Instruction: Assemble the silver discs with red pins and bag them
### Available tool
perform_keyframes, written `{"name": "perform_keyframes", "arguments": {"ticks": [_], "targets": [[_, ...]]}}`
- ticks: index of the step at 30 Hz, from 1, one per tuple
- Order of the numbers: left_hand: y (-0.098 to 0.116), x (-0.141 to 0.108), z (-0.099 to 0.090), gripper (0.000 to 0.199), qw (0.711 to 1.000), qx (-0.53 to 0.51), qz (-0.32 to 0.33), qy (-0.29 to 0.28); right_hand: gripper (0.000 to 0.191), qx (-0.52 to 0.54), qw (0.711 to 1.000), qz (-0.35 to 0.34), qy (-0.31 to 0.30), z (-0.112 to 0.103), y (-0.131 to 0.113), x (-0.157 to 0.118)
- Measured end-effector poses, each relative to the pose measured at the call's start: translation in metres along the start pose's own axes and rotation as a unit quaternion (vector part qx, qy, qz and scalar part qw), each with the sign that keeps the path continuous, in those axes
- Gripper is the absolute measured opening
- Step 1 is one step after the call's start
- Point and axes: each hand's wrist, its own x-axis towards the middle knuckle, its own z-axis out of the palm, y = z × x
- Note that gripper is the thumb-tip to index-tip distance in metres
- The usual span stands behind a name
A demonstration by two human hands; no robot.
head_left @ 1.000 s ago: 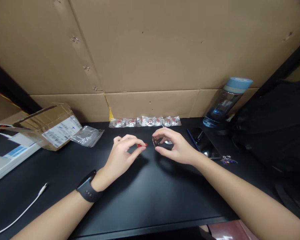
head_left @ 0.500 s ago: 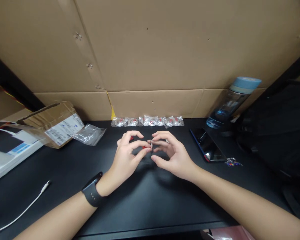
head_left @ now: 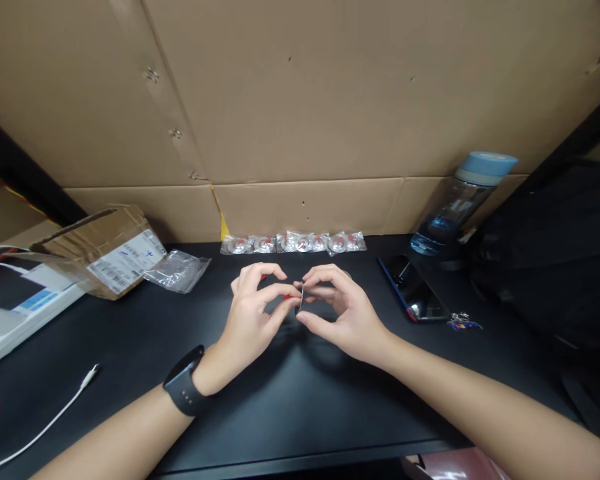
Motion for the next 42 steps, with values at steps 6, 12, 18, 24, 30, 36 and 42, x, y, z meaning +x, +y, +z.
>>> {"name": "perform_keyframes", "arguments": {"ticks": [6,12,18,24,30,36,42], "targets": [[-0.003,0.005,-0.005,0.007,0.999,-0.01,0.043,0.0,0.032,0.026,1.0,0.017,-0.003,0.001,-0.002,-0.001],[-0.002,0.006,-0.011,0.011,0.994,0.032,0.107,0.013,0.027,0.08,0.992,0.094,-0.014,0.0,-0.004,0.0],[-0.002,0.005,-0.008,0.009,0.994,0.042,0.103,0.02,0.024,0.034,0.992,0.12,-0.007,-0.004,-0.003,0.005],[-0.001,0.005,-0.008,0.006,0.995,0.035,0.088,0.029,0.016,0.08,0.989,0.11,-0.059,-0.009,-0.001,0.009],[-0.003,0.004,-0.009,0.004,0.993,0.065,0.095,0.025,0.023,0.133,0.976,0.163,-0.051,-0.008,0.002,0.009],[-0.006,0.005,-0.01,0.005,0.991,0.077,0.103,0.027,0.02,0.116,0.978,0.162,-0.053,-0.008,0.005,0.008],[-0.004,0.004,-0.008,0.006,0.991,0.058,0.118,0.024,0.023,0.1,0.98,0.162,-0.054,-0.009,0.006,0.007]]}}
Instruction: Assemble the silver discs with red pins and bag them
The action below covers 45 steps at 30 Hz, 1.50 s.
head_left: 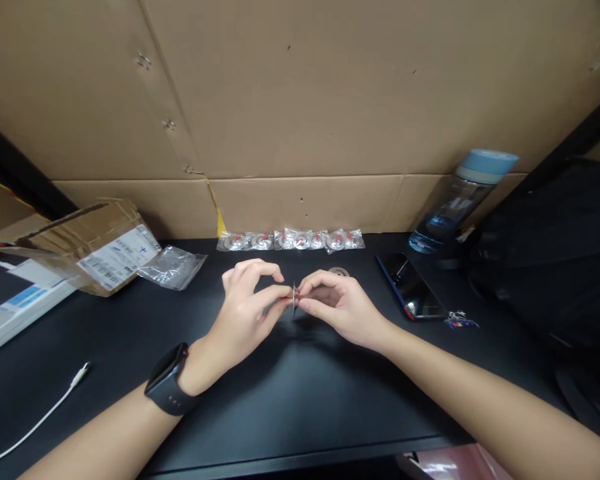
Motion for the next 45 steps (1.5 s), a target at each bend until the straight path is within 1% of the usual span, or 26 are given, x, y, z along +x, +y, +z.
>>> {"name": "perform_keyframes", "arguments": {"ticks": [5,11,16,21,23,25,26,27,29,31,33,35,38,42,45], "targets": [[0.001,0.001,0.0,0.007,1.0,-0.003,-0.003,-0.009,0.019,-0.002,1.0,-0.011,0.0,0.0,-0.001,0.0],[0.002,0.0,0.001,0.007,1.0,0.008,-0.005,-0.006,0.018,-0.041,0.999,-0.029,0.002,-0.001,0.0,0.001],[0.001,-0.003,0.005,0.008,1.0,0.018,-0.004,0.0,0.016,-0.08,0.996,-0.031,0.007,-0.002,0.001,0.001],[0.001,-0.002,0.004,0.005,1.0,0.002,-0.009,-0.021,0.005,-0.18,0.981,-0.064,0.0,-0.007,-0.006,0.001],[0.002,0.0,0.001,0.006,0.999,-0.006,-0.03,-0.028,0.005,-0.239,0.969,-0.069,-0.008,-0.01,-0.01,0.001],[0.001,0.003,-0.003,0.009,0.998,-0.019,-0.047,-0.035,0.008,-0.308,0.949,-0.068,-0.015,-0.014,-0.013,0.001],[0.001,0.004,-0.005,0.01,0.997,-0.031,-0.045,-0.05,0.008,-0.343,0.937,-0.068,-0.016,-0.016,-0.013,0.001],[-0.001,0.005,-0.007,0.012,0.996,-0.045,-0.033,-0.077,0.009,-0.375,0.924,-0.07,-0.017,-0.018,-0.014,0.001],[-0.003,0.005,-0.008,0.019,0.986,-0.065,0.009,-0.152,0.008,-0.42,0.904,-0.073,-0.019,-0.022,-0.013,0.0],[-0.004,0.003,-0.006,0.027,0.971,-0.064,0.043,-0.225,0.008,-0.441,0.894,-0.069,-0.028,-0.026,-0.011,0.0],[-0.005,0.0,-0.002,0.034,0.961,-0.05,0.055,-0.267,0.009,-0.453,0.888,-0.064,-0.038,-0.028,-0.011,0.0],[-0.004,-0.004,0.003,0.038,0.954,-0.037,0.056,-0.292,0.01,-0.464,0.883,-0.062,-0.045,-0.028,-0.011,0.001],[-0.004,-0.007,0.007,0.042,0.948,-0.032,0.056,-0.311,0.01,-0.471,0.879,-0.055,-0.05,-0.028,-0.013,0.001],[-0.006,-0.01,0.009,0.051,0.938,-0.034,0.052,-0.341,0.009,-0.47,0.88,-0.06,-0.04,-0.028,-0.015,0.001],[-0.006,-0.011,0.009,0.054,0.928,-0.03,0.042,-0.368,0.009,-0.478,0.875,-0.062,-0.039,-0.03,-0.013,0.001]]}}
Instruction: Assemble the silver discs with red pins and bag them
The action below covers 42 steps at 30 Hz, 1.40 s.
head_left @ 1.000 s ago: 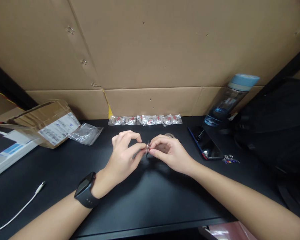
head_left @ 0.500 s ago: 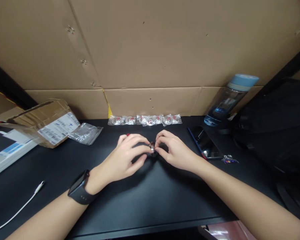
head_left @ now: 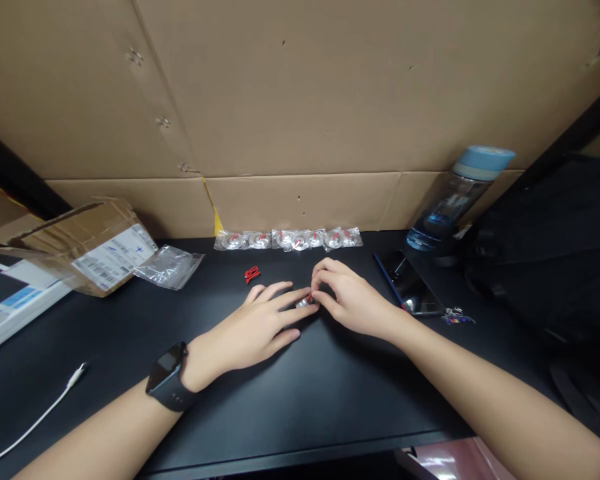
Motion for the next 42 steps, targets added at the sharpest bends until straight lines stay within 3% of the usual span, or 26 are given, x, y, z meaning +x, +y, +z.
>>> {"name": "perform_keyframes", "arguments": {"ticks": [14,17,20,25,30,35,42], "targets": [[-0.001,-0.002,0.005,0.056,0.998,-0.028,-0.03,-0.053,0.009,-0.03,1.0,-0.002,-0.009,0.005,0.007,0.003],[0.0,-0.002,0.004,0.055,0.997,-0.029,-0.032,-0.058,0.008,-0.042,0.999,-0.006,0.0,-0.002,0.021,0.005],[-0.001,-0.002,0.001,0.054,0.998,-0.03,-0.029,-0.056,0.026,-0.084,0.996,0.007,0.003,-0.013,0.044,0.007],[-0.016,-0.003,-0.012,0.039,0.999,-0.014,-0.036,0.004,0.043,-0.101,0.993,0.046,-0.047,-0.021,0.073,0.007],[-0.048,-0.007,-0.018,0.018,0.976,0.121,-0.125,0.13,0.032,-0.098,0.991,0.045,-0.073,-0.021,0.075,0.009],[-0.065,-0.008,-0.011,0.012,0.961,0.178,-0.152,0.146,0.026,-0.085,0.993,0.035,-0.073,-0.023,0.071,0.01],[-0.057,-0.006,-0.01,0.014,0.954,0.181,-0.18,0.157,0.026,-0.063,0.996,0.028,-0.054,-0.023,0.071,0.01]]}}
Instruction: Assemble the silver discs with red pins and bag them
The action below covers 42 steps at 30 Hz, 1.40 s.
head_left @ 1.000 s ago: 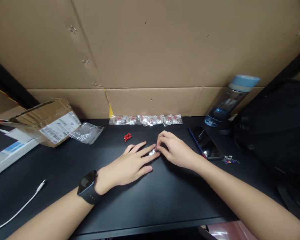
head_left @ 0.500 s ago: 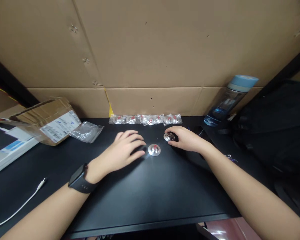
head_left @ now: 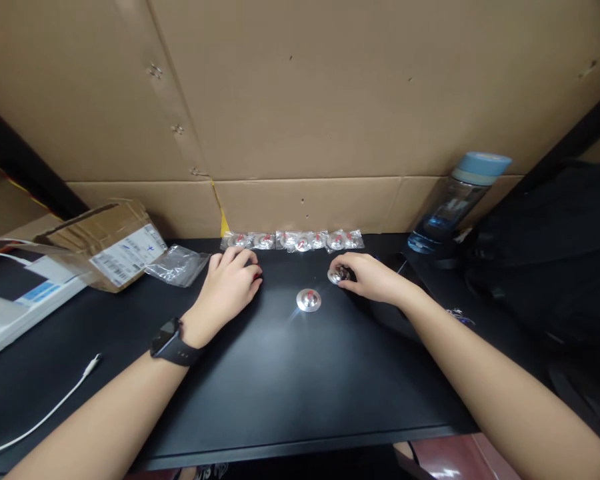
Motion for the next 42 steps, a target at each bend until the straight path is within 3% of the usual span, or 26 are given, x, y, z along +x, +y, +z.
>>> {"name": "perform_keyframes", "arguments": {"ticks": [10,14,20,29,35,42], "targets": [[-0.002,-0.001,0.008,0.017,0.997,-0.076,-0.023,-0.018,0.029,-0.017,0.998,0.043,0.047,0.0,-0.003,0.0],[0.003,-0.001,0.008,0.016,0.995,-0.089,-0.011,-0.036,0.029,-0.006,0.996,0.027,0.084,0.0,-0.008,0.001],[0.024,0.003,-0.009,0.014,0.981,-0.19,-0.045,-0.005,0.028,0.085,0.982,-0.034,0.168,-0.002,-0.033,0.001],[0.052,0.001,-0.021,0.018,0.96,-0.264,-0.076,0.058,0.032,0.243,0.943,-0.082,0.214,0.014,-0.088,-0.007],[0.059,0.001,-0.025,0.019,0.956,-0.282,-0.06,0.057,0.036,0.32,0.911,-0.085,0.246,0.028,-0.098,-0.009],[0.07,-0.005,-0.025,0.016,0.941,-0.327,-0.063,0.064,0.037,0.338,0.903,-0.094,0.247,0.033,-0.103,-0.011]]}}
